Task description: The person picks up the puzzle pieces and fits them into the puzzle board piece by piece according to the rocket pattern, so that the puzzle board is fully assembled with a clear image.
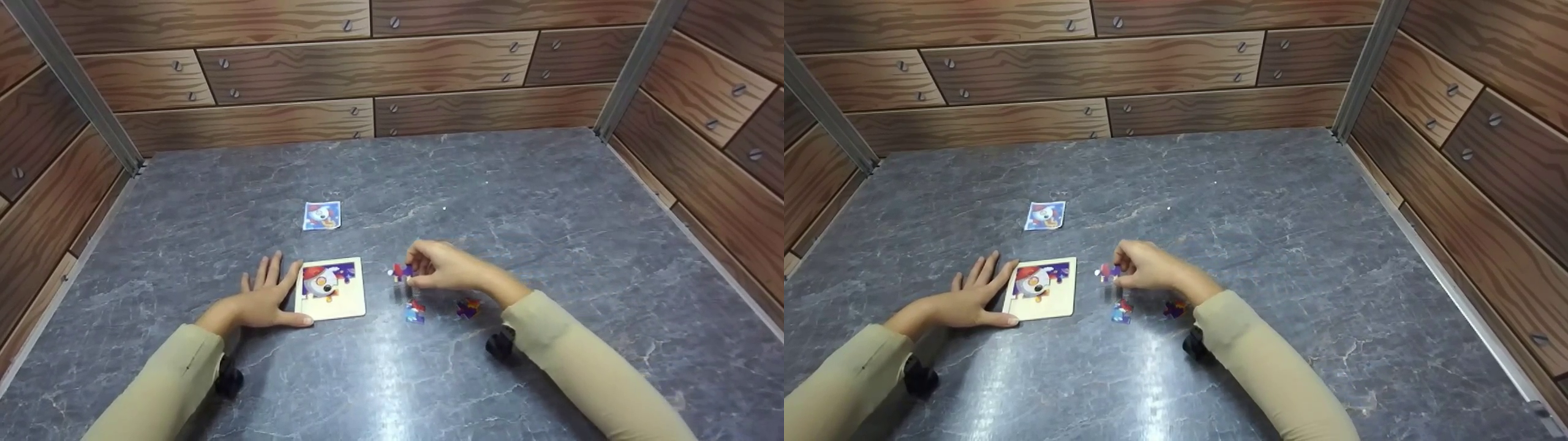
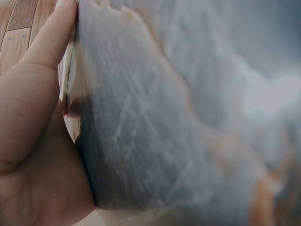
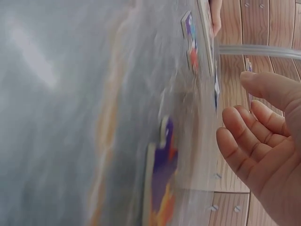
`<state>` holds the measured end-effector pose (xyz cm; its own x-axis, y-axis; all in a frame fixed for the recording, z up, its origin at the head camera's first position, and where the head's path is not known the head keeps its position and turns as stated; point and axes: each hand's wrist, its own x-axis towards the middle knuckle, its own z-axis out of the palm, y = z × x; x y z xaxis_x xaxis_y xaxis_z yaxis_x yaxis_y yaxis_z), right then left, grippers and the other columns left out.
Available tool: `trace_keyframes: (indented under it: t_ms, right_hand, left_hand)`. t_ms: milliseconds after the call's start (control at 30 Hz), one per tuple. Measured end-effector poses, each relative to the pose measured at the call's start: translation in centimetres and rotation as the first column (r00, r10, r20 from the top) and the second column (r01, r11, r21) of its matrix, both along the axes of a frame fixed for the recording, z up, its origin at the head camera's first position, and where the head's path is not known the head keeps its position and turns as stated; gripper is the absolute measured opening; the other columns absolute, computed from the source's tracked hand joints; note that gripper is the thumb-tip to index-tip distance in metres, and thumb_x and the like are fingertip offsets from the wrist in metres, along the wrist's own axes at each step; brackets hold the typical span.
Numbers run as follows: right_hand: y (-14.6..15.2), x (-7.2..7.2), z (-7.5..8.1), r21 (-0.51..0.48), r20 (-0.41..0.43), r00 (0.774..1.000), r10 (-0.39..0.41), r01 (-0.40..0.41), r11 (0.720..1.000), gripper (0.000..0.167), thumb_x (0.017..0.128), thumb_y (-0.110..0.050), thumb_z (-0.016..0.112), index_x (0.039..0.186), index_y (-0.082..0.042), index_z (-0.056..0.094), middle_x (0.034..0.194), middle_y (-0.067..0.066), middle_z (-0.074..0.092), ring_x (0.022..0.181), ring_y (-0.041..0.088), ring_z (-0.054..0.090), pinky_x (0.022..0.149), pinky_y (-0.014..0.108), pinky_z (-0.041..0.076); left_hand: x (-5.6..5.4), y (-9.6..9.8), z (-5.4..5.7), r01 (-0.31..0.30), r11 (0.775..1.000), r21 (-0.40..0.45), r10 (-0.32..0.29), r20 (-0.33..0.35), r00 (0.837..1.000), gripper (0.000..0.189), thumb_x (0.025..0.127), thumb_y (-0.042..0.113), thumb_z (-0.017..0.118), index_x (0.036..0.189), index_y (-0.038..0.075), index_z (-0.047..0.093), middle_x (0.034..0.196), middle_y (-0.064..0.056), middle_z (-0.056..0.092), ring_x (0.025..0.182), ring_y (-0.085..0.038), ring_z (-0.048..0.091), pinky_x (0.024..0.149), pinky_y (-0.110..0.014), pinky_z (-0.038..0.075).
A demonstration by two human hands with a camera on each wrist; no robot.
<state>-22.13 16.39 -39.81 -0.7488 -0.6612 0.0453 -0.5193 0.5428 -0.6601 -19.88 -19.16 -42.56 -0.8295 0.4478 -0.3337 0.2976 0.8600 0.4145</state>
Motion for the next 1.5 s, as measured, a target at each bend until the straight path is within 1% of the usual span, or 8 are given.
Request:
trace_keyframes:
  t_ms: [200,367,533,700,967,1267,1367,1500]
  right_hand:
    - [-1.3,-0.1,-0.1,0.011,0.02,1.0,0.02,-0.02,1.0,0.027,0.082,-0.014,0.07,0.102,-0.003,0.056,0.09,0.006,0.061,0.08,0.015,0.059,0.073,0.027,0.05]
    - [-2.5,-0.3,-0.3,0.016,0.033,0.999,0.012,-0.012,1.0,0.027,0.081,-0.014,0.071,0.101,-0.003,0.056,0.09,0.006,0.061,0.081,0.016,0.059,0.074,0.026,0.05]
    - [-3.8,-0.4,-0.5,0.03,0.031,0.999,0.011,-0.012,0.999,0.027,0.08,-0.013,0.071,0.1,-0.002,0.057,0.089,0.007,0.062,0.079,0.015,0.059,0.071,0.025,0.05]
    - [-5.1,-0.6,-0.7,0.041,0.022,0.999,0.026,-0.027,0.999,0.027,0.079,-0.012,0.071,0.1,-0.001,0.058,0.088,0.007,0.062,0.077,0.015,0.058,0.07,0.025,0.049]
    - [-7.0,-1.0,-0.9,0.049,0.05,0.998,0.046,-0.048,0.998,0.026,0.079,-0.01,0.071,0.098,-0.001,0.056,0.088,0.008,0.062,0.077,0.015,0.058,0.069,0.024,0.049]
    - [-8.7,-1.5,-1.5,0.107,-0.007,0.998,0.068,-0.067,0.992,0.026,0.076,-0.009,0.072,0.095,0.0,0.057,0.081,0.005,0.06,0.073,0.014,0.055,0.068,0.026,0.046]
    - [-9.1,-1.6,-1.6,0.131,-0.004,0.998,0.061,-0.06,0.99,0.026,0.076,-0.01,0.073,0.095,-0.001,0.058,0.078,0.003,0.059,0.071,0.012,0.053,0.067,0.025,0.044]
    - [-9.5,-1.6,-1.5,0.142,0.027,0.999,0.032,-0.036,0.989,0.026,0.075,-0.011,0.075,0.093,-0.001,0.059,0.076,0.001,0.057,0.068,0.011,0.051,0.067,0.026,0.043]
  left_hand:
    - [0.0,0.0,-0.1,0.004,1.0,-0.01,-0.004,0.0,1.0,0.114,0.074,0.069,0.059,0.15,0.011,-0.003,0.146,-0.027,-0.024,0.131,-0.044,-0.025,0.094,-0.069,-0.014]
    - [-0.1,0.0,-0.2,0.003,1.0,-0.008,-0.003,0.005,1.0,0.114,0.074,0.069,0.059,0.15,0.012,-0.003,0.146,-0.026,-0.025,0.131,-0.043,-0.026,0.095,-0.068,-0.014]
    - [-0.3,0.0,-0.2,-0.003,1.0,-0.011,0.003,0.023,1.0,0.114,0.074,0.069,0.059,0.15,0.013,-0.004,0.147,-0.025,-0.026,0.131,-0.042,-0.027,0.094,-0.068,-0.015]
    - [-0.4,0.1,-0.2,0.0,1.0,-0.015,0.0,0.017,1.0,0.114,0.074,0.069,0.059,0.15,0.013,-0.004,0.147,-0.026,-0.025,0.131,-0.043,-0.026,0.095,-0.068,-0.014]
    - [-0.2,0.0,-0.2,-0.001,1.0,-0.017,0.001,0.011,1.0,0.113,0.074,0.07,0.059,0.15,0.014,-0.003,0.147,-0.026,-0.025,0.131,-0.043,-0.026,0.094,-0.068,-0.014]
    - [-0.3,-0.1,-0.3,-0.009,1.0,-0.028,0.01,0.025,1.0,0.114,0.074,0.071,0.058,0.15,0.014,-0.005,0.146,-0.025,-0.026,0.131,-0.042,-0.027,0.095,-0.068,-0.015]
    - [-0.3,0.0,-0.2,-0.007,0.999,-0.032,0.008,0.024,1.0,0.114,0.074,0.071,0.057,0.15,0.014,-0.004,0.146,-0.025,-0.026,0.131,-0.043,-0.027,0.095,-0.068,-0.015]
    - [-0.4,0.0,-0.2,-0.008,0.999,-0.032,0.009,0.023,1.0,0.115,0.073,0.072,0.057,0.15,0.013,-0.004,0.146,-0.026,-0.026,0.131,-0.043,-0.026,0.095,-0.068,-0.014]
